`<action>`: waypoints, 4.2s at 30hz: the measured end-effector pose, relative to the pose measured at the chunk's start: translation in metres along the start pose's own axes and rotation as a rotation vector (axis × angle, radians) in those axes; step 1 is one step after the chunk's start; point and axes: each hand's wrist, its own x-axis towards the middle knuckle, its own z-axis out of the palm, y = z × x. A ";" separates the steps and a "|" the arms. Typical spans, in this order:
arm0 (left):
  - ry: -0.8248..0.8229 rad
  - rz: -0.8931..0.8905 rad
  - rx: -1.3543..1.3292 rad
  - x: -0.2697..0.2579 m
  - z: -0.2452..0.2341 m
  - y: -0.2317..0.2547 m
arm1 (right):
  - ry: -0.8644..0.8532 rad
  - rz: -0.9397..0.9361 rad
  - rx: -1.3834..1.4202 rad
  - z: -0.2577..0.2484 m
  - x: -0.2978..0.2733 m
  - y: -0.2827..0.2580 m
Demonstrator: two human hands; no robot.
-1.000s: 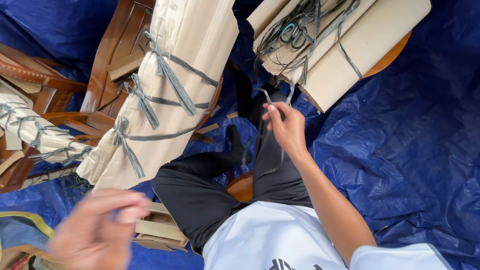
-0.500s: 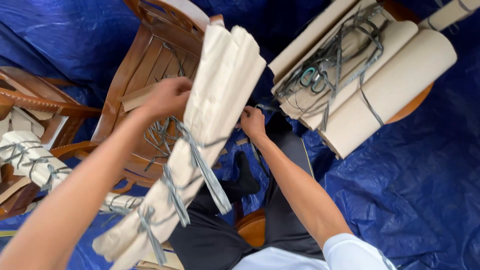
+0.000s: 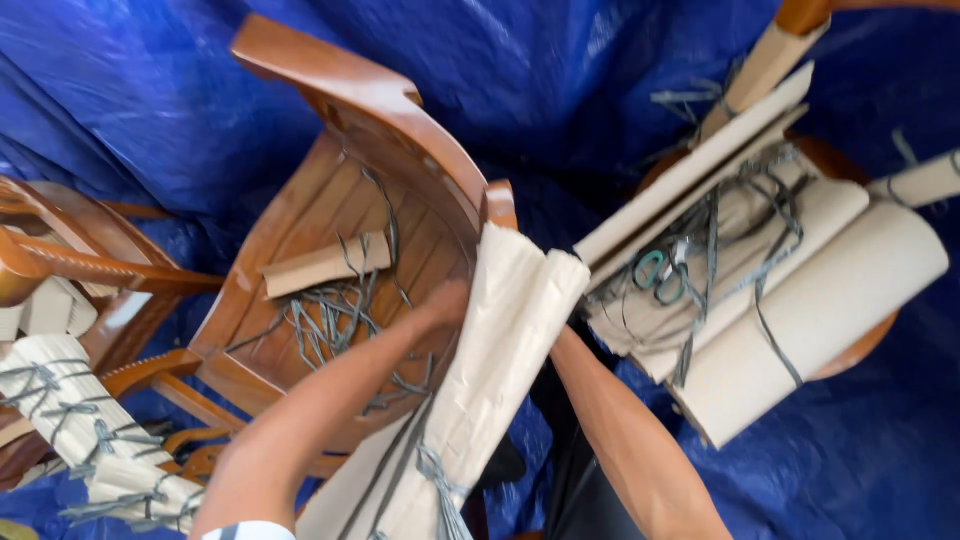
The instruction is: Wrapping wooden chair components in protective paper and securing them with plastic straps.
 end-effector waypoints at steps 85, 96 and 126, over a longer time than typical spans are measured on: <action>1.329 0.232 -0.418 -0.271 -0.252 0.312 | -0.004 -0.951 -0.702 0.065 -0.218 -0.302; 1.423 0.374 -0.253 -0.268 -0.247 0.307 | -0.120 -0.778 -0.541 0.071 -0.229 -0.313; 0.973 0.187 -0.392 -0.269 -0.247 0.297 | -0.270 -0.502 -0.575 0.042 -0.231 -0.330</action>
